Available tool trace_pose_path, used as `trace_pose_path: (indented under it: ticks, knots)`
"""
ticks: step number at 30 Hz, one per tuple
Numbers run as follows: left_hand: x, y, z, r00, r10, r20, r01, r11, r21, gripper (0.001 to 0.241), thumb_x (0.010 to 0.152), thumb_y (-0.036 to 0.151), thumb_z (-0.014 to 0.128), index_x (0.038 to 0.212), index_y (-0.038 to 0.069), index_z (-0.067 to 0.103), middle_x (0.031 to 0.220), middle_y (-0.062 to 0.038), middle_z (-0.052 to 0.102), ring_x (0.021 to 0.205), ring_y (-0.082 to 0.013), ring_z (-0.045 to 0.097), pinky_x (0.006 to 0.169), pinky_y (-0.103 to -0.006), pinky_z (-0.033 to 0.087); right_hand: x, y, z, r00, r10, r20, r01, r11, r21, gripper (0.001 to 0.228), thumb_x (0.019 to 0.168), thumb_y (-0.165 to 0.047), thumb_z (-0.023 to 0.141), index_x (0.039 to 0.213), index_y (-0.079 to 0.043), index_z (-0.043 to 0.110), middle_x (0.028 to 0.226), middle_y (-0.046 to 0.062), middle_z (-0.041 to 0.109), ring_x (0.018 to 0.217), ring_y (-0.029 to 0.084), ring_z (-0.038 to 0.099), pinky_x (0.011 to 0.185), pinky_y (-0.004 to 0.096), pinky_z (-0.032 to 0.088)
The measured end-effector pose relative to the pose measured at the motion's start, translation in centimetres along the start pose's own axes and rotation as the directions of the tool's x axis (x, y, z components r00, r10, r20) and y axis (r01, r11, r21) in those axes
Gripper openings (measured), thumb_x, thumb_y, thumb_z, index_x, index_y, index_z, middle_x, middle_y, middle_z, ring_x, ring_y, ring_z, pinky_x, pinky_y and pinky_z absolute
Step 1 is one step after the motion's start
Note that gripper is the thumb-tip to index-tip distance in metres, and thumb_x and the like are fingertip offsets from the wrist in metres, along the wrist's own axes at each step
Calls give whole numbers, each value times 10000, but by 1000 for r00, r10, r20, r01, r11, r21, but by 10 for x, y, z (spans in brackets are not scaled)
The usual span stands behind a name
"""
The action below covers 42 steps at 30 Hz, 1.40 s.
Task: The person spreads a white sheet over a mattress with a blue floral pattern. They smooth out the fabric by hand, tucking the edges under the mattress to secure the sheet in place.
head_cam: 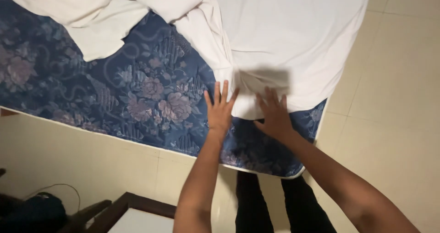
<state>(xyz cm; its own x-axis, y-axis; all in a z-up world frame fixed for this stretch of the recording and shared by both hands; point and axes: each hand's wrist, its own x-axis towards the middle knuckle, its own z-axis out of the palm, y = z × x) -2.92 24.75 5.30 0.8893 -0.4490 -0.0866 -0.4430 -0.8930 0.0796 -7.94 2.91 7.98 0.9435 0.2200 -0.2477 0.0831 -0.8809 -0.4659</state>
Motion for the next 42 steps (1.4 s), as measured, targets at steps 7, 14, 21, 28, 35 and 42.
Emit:
trace_pose_path:
  ticks: [7, 14, 21, 28, 35, 42]
  knots:
    - [34, -24, -8, 958, 164, 235, -197, 973, 123, 928, 812, 24, 625, 1620, 358, 314, 1723, -103, 141, 1570, -367, 113, 1194, -679, 154, 21, -44, 14, 983, 184, -18, -183, 982, 43, 1115, 666, -457, 848, 1556, -70, 300, 1581, 308, 264, 1478, 492, 230, 1127, 730, 204]
    - [64, -80, 41, 935, 352, -40, -351, 936, 27, 706, 897, 175, 581, 1566, 279, 384, 1681, -44, 230, 1565, -311, 148, 1160, -738, 154, 81, -73, 63, 963, 206, -173, -207, 978, 13, 1069, 778, -484, 812, 1600, -22, 309, 1590, 294, 322, 1513, 468, 257, 1155, 711, 227]
    - [79, -103, -15, 881, 471, -36, -464, 849, -253, 639, 834, 237, 598, 1455, 116, 512, 1590, -109, 455, 1520, -324, 338, 1208, -687, 222, 113, -102, 45, 956, 275, -106, -272, 962, 40, 1121, 709, -494, 831, 1529, 28, 274, 1595, 330, 246, 1508, 494, 226, 1132, 714, 204]
    - [102, -114, -17, 893, 341, -294, -392, 910, -133, 569, 987, 185, 586, 1544, 152, 480, 1629, -115, 437, 1557, -292, 366, 1261, -659, 232, 149, -86, 53, 916, 274, -293, -246, 961, 130, 996, 810, -233, 743, 1602, 47, 210, 1642, 328, 206, 1531, 512, 191, 1183, 700, 206]
    - [134, -107, 31, 905, 273, -326, -290, 957, -3, 529, 1054, 241, 550, 1559, 101, 478, 1591, -203, 431, 1499, -356, 406, 1223, -612, 279, 144, -74, 62, 955, 70, -289, -61, 997, 41, 750, 911, 31, 570, 1596, 94, 272, 1672, 337, 228, 1553, 518, 224, 1221, 649, 248]
    - [98, -101, 40, 933, 286, -219, -290, 957, 16, 507, 1051, 234, 574, 1524, 76, 482, 1591, -207, 424, 1507, -378, 369, 1217, -583, 344, 116, -90, 22, 991, -21, -133, 16, 999, -35, 700, 814, 26, 550, 1491, 88, 383, 1574, 294, 349, 1456, 507, 352, 1151, 606, 323]
